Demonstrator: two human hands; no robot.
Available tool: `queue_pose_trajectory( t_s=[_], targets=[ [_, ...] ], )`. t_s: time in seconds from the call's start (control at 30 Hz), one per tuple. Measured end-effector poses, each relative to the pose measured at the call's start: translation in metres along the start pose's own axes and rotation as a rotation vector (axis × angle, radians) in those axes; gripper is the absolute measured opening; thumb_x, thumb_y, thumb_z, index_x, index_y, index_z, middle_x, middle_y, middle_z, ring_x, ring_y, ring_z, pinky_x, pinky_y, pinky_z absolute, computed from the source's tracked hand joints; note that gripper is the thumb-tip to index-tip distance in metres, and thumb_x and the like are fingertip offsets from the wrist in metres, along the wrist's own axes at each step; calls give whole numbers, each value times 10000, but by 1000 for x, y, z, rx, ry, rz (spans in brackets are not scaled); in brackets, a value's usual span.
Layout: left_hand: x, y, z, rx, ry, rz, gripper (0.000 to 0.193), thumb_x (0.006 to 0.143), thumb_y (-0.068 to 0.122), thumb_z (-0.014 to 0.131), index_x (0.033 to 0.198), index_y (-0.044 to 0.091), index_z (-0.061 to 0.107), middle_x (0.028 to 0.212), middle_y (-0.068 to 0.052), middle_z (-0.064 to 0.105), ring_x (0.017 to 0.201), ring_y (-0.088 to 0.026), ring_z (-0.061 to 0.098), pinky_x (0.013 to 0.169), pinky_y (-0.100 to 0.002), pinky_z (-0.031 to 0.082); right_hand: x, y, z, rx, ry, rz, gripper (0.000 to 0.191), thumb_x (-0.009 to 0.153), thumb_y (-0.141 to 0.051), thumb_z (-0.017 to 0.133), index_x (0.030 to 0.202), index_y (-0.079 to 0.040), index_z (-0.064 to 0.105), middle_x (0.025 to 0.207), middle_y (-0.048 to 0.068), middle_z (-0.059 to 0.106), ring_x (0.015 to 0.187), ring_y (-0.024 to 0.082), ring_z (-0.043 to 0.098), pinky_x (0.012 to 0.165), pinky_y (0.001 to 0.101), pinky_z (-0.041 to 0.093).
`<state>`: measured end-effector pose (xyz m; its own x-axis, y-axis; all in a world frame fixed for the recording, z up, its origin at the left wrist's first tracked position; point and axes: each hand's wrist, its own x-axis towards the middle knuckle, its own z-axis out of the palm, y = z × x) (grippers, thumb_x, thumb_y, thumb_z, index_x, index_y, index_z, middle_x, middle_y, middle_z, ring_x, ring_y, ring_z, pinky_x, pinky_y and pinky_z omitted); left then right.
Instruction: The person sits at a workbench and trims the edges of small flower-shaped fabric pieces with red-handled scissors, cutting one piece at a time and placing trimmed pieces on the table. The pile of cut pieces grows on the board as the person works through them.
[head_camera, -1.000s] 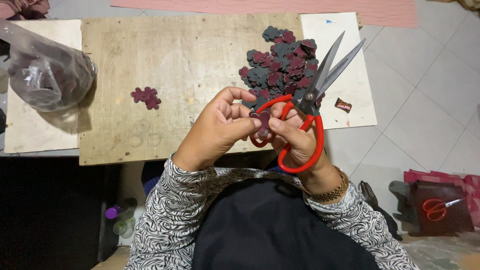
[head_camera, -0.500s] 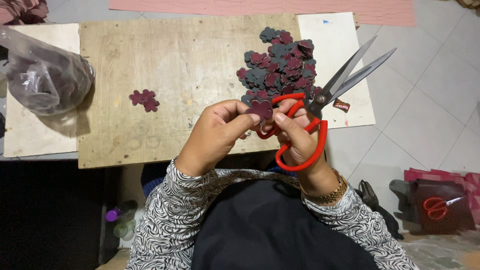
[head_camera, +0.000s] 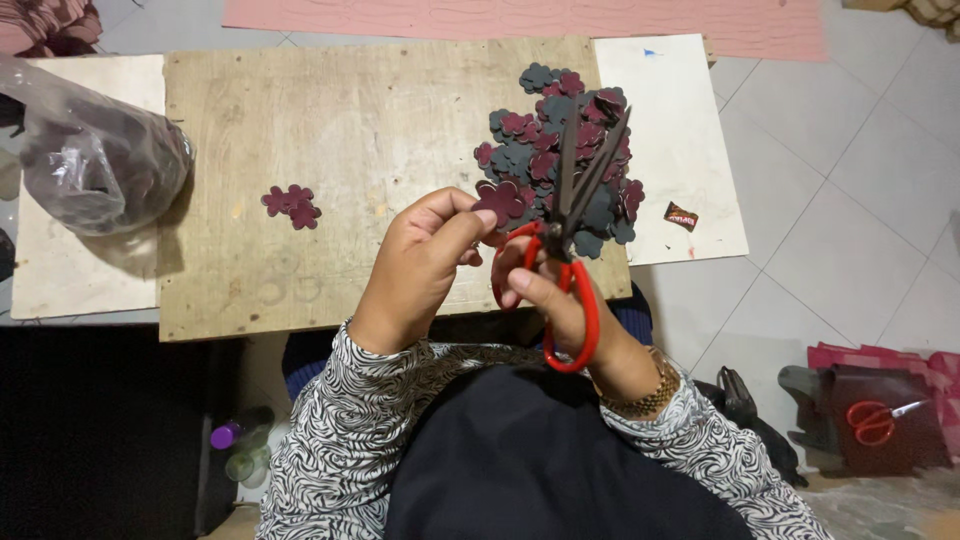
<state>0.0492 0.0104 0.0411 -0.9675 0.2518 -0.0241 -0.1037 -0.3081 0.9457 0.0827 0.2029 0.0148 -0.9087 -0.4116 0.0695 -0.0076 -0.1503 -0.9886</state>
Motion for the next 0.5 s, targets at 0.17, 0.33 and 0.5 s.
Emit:
queue_pose_trajectory(
  t_s=[0.17, 0.33, 0.5],
  targets=[
    [-1, 3, -2, 16, 89, 59, 126, 995, 155, 638, 938, 51, 683, 882, 0, 704, 792, -57, 588, 718, -238, 489, 1, -12, 8, -187, -23, 3, 311, 993, -365, 609, 1043, -62, 562, 917, 0, 537, 871, 101, 512, 797, 274, 442],
    [0, 3, -2, -48, 106, 158, 111, 1007, 108, 643, 962, 16, 684, 905, -10, 705, 850, -64, 615, 787, -239, 513, 7, -9, 12, -364, -119, -10, 394, 1007, -420, 631, 1061, -34, 567, 919, 11, 511, 847, 103, 487, 766, 272, 441],
    [2, -3, -2, -10, 125, 212, 121, 1008, 110, 668, 960, 1, 691, 887, 8, 693, 813, -44, 590, 739, -218, 498, 7, 0, 17, -385, -107, -4, 508, 978, -506, 636, 1123, -28, 550, 952, 18, 537, 846, 100, 517, 745, 267, 475]
  ],
)
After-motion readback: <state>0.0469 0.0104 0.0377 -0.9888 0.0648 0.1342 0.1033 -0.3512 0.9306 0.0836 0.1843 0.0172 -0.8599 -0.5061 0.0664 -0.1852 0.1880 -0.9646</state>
